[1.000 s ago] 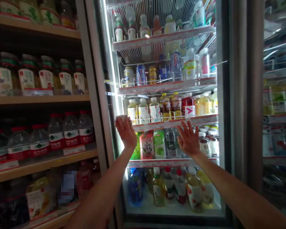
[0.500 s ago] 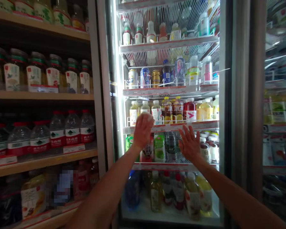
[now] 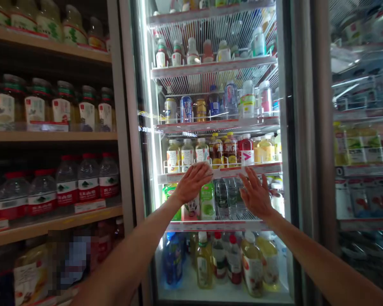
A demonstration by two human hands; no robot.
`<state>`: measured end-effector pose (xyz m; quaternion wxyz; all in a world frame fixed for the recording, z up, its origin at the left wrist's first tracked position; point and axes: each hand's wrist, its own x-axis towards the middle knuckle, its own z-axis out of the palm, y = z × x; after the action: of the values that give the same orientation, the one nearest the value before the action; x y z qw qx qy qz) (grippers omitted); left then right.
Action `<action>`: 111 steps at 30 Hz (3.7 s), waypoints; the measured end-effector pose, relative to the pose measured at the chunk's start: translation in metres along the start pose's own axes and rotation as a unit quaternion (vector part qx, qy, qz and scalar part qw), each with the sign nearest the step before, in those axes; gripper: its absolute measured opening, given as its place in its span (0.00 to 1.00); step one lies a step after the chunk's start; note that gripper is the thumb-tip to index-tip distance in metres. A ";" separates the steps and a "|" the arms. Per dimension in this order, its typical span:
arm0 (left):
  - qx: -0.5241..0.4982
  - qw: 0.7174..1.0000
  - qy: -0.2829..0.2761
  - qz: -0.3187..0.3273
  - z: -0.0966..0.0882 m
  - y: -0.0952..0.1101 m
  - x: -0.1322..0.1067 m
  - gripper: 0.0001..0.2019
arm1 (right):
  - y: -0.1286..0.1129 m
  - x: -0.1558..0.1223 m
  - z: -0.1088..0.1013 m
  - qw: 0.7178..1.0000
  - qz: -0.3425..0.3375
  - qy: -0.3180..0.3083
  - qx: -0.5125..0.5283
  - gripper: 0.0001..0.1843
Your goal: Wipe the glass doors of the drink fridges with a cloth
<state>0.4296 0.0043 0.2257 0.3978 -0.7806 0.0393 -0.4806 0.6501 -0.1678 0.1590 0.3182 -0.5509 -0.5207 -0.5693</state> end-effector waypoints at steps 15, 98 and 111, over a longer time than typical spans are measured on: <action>-0.046 0.998 -0.029 0.022 0.060 0.083 0.129 0.24 | 0.081 -0.025 -0.043 0.994 0.068 0.043 -0.072 0.32; 0.031 0.994 -0.090 0.059 -0.035 -0.005 -0.104 0.21 | -0.019 0.006 0.021 1.000 0.005 -0.018 -0.007 0.35; 0.053 0.984 0.089 -0.146 -0.014 -0.014 -0.047 0.23 | -0.019 0.005 0.021 1.000 0.006 -0.013 -0.006 0.38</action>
<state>0.3890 0.0265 0.2042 0.3587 -0.7101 -0.0658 -0.6023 0.6378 -0.1418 0.1562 0.3116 -0.5629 -0.5183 -0.5635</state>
